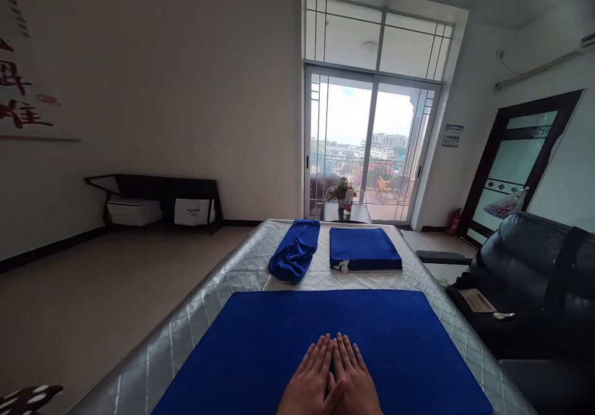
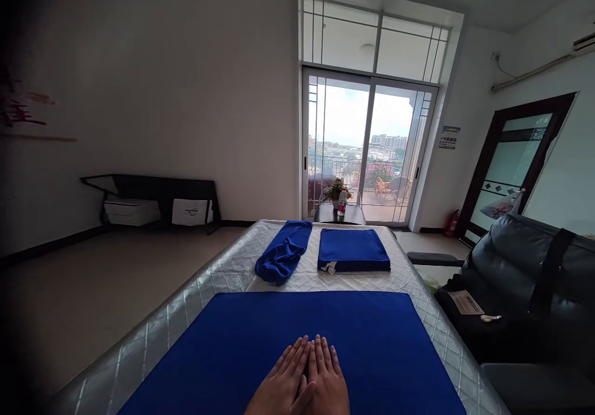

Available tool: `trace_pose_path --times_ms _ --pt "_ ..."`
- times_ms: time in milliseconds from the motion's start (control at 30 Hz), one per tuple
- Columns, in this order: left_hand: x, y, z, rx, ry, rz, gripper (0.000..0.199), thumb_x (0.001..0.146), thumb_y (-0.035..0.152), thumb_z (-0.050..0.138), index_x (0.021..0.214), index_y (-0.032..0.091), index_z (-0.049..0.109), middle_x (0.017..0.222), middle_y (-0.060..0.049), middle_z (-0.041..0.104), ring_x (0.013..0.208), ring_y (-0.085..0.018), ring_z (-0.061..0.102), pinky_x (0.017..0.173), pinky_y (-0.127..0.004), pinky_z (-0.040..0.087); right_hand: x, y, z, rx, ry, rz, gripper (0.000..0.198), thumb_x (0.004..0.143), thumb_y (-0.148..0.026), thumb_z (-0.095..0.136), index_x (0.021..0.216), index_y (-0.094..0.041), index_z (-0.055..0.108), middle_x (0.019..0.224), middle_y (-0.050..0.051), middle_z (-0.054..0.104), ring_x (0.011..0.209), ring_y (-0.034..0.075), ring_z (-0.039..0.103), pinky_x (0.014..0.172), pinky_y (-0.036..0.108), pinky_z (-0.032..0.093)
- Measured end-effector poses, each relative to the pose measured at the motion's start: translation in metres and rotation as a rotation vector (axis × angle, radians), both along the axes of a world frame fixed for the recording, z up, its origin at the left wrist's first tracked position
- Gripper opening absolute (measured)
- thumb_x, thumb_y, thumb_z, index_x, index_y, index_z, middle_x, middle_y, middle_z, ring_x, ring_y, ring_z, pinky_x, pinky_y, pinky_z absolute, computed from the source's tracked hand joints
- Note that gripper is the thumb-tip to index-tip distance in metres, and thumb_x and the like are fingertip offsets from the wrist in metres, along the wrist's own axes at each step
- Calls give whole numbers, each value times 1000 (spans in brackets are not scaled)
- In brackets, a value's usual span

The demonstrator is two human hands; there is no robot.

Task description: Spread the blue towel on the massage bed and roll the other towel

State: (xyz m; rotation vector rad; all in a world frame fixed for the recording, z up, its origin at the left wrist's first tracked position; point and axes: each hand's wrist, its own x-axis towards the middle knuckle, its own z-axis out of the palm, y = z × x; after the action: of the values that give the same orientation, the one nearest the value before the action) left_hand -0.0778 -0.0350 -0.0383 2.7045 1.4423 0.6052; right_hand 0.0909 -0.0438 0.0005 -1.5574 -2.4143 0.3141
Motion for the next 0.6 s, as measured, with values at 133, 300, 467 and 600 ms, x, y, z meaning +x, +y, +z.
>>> trace_pose_path --times_ms 133,300,467,600 --pt "2 -3 6 -36 12 0 73 98 58 34 152 28 -5 161 -7 21 148 -28 26 120 -47 34 -1 -2 1 10 -2 15 55 103 -43 21 154 -22 21 161 2 18 149 24 19 123 44 22" --pt "0 -7 16 -49 48 4 67 101 55 32 152 28 -2 162 -5 21 148 -25 28 121 -44 31 3 -4 4 -14 6 16 59 103 -48 17 155 -18 20 162 4 16 150 23 16 123 45 19" --pt "-56 -12 15 -73 89 168 65 100 57 33 151 30 3 162 -1 21 148 -24 28 119 -43 34 53 -4 1 -29 -51 -96 67 100 -56 21 155 -17 21 162 3 16 150 23 15 123 46 17" --pt "-149 -21 -7 -25 131 429 64 98 60 31 149 34 2 160 1 29 145 -23 35 115 -46 39 151 -2 -19 -1 -159 -291 73 97 -60 21 154 -15 25 162 3 19 149 22 18 123 45 18"
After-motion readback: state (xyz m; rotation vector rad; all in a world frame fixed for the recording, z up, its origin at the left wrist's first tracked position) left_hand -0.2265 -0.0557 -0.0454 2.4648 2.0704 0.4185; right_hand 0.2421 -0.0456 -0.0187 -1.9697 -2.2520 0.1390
